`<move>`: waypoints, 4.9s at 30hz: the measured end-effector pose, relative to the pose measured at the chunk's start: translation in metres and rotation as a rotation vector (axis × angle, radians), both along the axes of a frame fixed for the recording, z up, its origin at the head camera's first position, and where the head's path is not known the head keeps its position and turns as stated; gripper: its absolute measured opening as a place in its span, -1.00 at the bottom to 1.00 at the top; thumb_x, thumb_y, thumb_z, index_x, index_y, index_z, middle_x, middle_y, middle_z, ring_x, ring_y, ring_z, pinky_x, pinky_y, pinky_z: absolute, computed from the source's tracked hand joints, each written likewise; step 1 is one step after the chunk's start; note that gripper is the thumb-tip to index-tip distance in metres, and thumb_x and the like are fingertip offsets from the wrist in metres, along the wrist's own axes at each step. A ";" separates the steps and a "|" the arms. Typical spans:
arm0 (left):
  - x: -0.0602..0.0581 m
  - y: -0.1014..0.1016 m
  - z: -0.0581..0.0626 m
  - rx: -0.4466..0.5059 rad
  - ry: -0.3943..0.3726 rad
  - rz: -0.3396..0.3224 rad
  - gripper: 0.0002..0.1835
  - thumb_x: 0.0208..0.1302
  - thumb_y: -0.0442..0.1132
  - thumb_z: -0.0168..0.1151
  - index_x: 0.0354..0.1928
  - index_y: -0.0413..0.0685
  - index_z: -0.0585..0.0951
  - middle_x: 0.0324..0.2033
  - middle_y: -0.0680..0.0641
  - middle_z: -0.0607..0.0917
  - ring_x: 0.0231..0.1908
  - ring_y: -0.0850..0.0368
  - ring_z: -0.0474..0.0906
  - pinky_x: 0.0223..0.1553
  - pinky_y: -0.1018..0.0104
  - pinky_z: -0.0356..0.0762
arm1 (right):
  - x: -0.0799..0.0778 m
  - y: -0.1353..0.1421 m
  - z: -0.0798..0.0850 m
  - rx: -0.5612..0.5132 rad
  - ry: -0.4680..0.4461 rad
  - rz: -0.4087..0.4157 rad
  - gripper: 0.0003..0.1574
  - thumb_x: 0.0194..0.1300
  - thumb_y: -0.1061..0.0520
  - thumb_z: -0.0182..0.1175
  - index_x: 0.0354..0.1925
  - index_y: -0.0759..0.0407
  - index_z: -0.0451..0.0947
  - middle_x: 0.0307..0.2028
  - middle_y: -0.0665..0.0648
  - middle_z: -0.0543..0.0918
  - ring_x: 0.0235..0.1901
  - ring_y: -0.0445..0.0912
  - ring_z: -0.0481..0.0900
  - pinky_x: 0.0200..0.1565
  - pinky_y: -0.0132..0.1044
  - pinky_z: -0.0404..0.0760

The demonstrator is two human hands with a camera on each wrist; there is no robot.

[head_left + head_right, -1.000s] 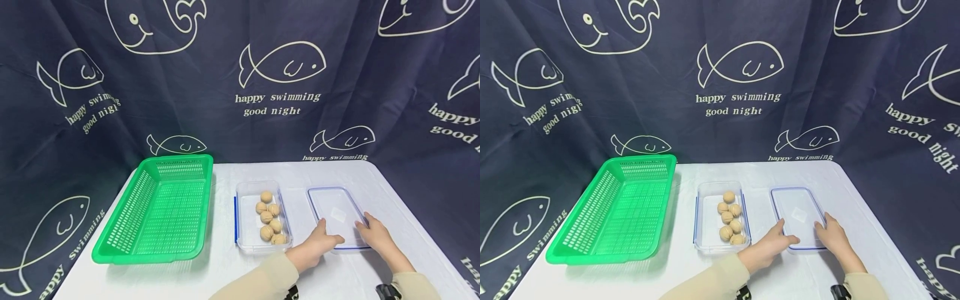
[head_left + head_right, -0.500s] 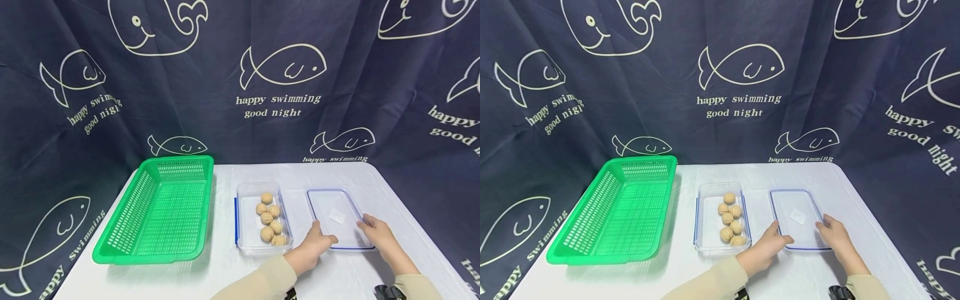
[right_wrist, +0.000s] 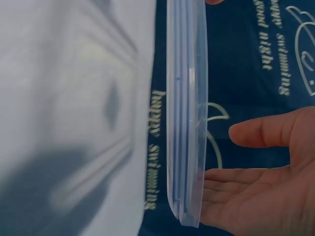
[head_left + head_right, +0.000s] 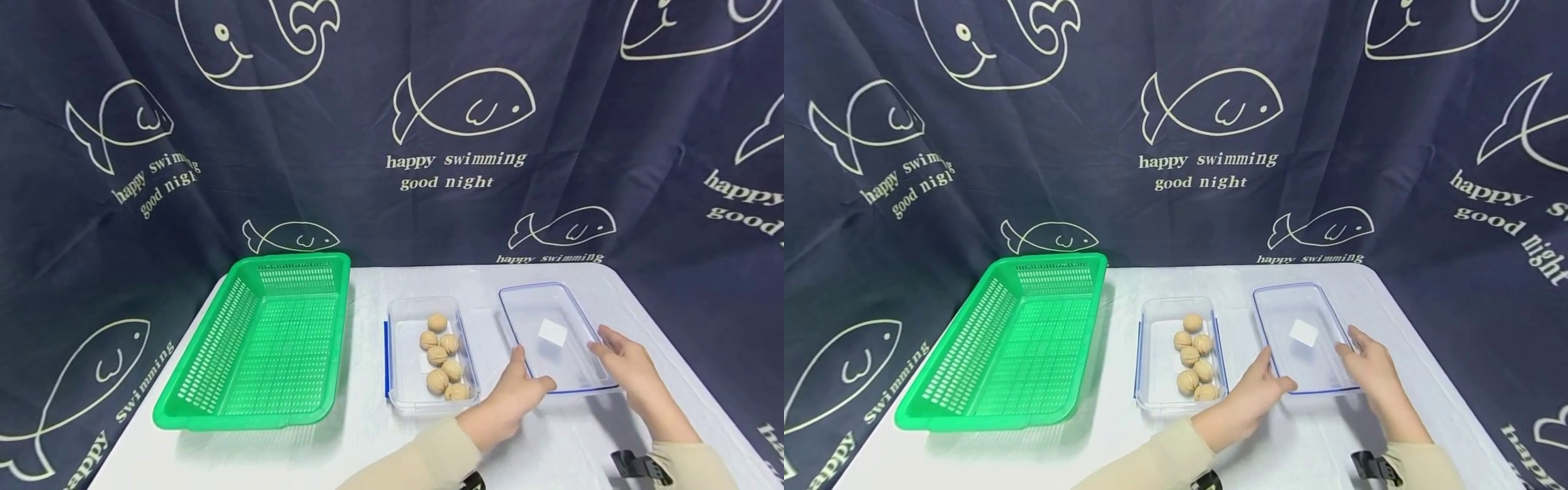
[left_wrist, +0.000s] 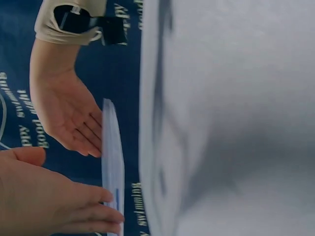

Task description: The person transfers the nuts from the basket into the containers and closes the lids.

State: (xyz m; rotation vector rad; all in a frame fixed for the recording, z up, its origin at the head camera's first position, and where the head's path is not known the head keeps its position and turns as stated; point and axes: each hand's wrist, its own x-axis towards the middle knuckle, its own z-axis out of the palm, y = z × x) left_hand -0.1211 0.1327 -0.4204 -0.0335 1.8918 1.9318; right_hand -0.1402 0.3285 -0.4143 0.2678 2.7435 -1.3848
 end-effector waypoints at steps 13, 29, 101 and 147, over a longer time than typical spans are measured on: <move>-0.004 -0.046 0.035 0.067 0.071 0.081 -0.12 0.10 -0.38 0.21 0.47 -0.25 0.05 0.46 -0.26 0.03 0.45 -0.19 -0.12 0.41 -0.16 -0.17 | -0.014 -0.046 0.037 -0.118 0.087 0.074 -0.21 0.50 0.14 -0.12 0.39 0.59 -0.21 0.37 0.59 -0.12 0.36 0.43 -0.12 0.34 0.19 -0.02; -0.018 -0.126 0.037 0.194 0.173 0.180 -0.16 0.25 -0.40 0.03 0.49 -0.28 -0.14 0.46 -0.32 -0.04 0.45 -0.19 -0.15 0.41 -0.07 -0.14 | -0.027 -0.124 0.053 -0.418 0.232 0.106 -0.22 0.41 0.33 -0.03 0.44 0.48 -0.13 0.38 0.49 0.07 0.40 0.25 0.04 0.37 -0.08 0.13; -0.038 -0.166 -0.003 -0.347 0.461 0.157 -0.16 0.30 -0.34 0.05 0.43 -0.48 -0.18 0.43 -0.45 -0.21 0.42 -0.36 -0.36 0.36 -0.27 -0.21 | -0.031 -0.177 -0.024 -0.177 0.220 0.243 -0.10 0.49 0.03 -0.05 0.48 0.40 -0.29 0.45 0.47 -0.18 0.42 0.33 -0.19 0.39 0.17 -0.17; -0.040 -0.191 -0.037 -0.244 0.135 0.164 -0.06 0.38 -0.21 0.12 0.40 -0.54 -0.31 0.30 -0.59 0.14 0.35 -0.42 0.02 0.37 -0.19 -0.09 | -0.026 -0.157 -0.030 -0.298 -0.167 0.206 -0.06 0.50 -0.09 -0.08 0.41 0.56 -0.21 0.33 0.61 0.10 0.34 0.40 0.06 0.34 0.19 0.06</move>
